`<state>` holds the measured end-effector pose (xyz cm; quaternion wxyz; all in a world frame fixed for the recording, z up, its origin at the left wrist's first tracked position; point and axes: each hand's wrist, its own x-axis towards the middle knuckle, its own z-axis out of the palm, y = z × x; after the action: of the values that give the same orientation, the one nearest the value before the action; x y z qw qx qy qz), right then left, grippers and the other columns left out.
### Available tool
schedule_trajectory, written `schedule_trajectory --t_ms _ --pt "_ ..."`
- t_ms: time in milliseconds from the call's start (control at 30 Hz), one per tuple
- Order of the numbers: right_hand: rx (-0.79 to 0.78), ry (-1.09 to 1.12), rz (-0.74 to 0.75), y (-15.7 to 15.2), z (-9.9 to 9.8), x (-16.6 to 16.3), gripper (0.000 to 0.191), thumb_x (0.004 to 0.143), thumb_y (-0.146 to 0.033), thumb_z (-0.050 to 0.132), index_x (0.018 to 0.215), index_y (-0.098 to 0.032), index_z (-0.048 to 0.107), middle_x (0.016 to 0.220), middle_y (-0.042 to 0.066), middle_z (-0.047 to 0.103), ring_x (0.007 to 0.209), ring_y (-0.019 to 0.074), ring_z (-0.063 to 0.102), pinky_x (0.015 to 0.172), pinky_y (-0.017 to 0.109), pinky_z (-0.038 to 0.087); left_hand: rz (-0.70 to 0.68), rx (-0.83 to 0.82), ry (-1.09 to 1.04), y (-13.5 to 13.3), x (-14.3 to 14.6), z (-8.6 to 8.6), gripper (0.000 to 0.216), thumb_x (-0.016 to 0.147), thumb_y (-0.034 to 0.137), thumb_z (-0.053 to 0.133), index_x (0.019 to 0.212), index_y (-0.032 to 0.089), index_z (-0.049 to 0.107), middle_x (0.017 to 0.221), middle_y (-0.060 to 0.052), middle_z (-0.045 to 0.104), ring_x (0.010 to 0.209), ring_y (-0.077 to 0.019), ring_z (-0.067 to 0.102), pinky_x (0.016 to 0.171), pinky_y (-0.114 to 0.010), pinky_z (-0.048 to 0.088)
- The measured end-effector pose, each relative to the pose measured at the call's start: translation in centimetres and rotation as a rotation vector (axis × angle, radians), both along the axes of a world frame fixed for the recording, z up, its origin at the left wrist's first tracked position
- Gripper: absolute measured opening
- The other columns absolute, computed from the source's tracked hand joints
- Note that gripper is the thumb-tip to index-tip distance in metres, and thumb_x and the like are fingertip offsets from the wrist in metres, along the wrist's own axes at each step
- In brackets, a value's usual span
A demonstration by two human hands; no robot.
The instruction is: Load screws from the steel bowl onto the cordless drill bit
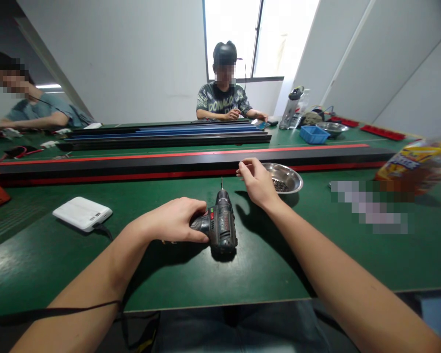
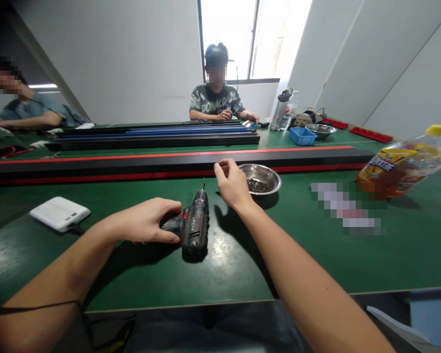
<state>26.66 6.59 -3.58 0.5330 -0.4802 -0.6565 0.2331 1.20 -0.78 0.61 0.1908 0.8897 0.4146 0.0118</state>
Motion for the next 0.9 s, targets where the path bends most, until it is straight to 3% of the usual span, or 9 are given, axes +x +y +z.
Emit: schedule_trajectory --t_ms 200,400,900 --pt "-0.211 0.297 0.142 0.3 -2.0 -2.0 0.038 0.092 -0.060 0.059 0.107 -0.025 0.060 0.103 0.006 0.070 0.097 0.0238 0.070 0.089 0.041 0.055 -0.002 -0.001 -0.011 0.0 -0.1 0.0 0.039 0.078 0.053 0.079 0.093 0.022 0.061 0.089 0.000 0.067 0.078 -0.0188 0.061 0.068 -0.028 0.042" --pt "-0.366 0.421 0.149 0.5 -3.1 -2.9 0.039 0.089 -0.059 0.062 0.106 -0.025 0.057 0.099 0.005 0.068 0.098 0.0235 0.069 0.092 0.041 0.055 -0.007 -0.003 -0.018 0.1 -0.1 -0.2 0.039 0.078 0.053 0.079 0.093 0.023 0.061 0.089 0.001 0.067 0.077 -0.0185 0.060 0.067 -0.028 0.041" --pt "-0.400 0.459 0.195 0.3 -3.1 -2.8 0.044 0.085 -0.062 0.067 0.105 -0.024 0.057 0.103 0.005 0.066 0.107 0.0239 0.067 0.096 0.039 0.054 -0.001 -0.013 -0.034 0.0 -0.1 0.1 0.038 0.076 0.054 0.079 0.090 0.023 0.061 0.087 0.001 0.067 0.076 -0.0186 0.060 0.066 -0.029 0.040"
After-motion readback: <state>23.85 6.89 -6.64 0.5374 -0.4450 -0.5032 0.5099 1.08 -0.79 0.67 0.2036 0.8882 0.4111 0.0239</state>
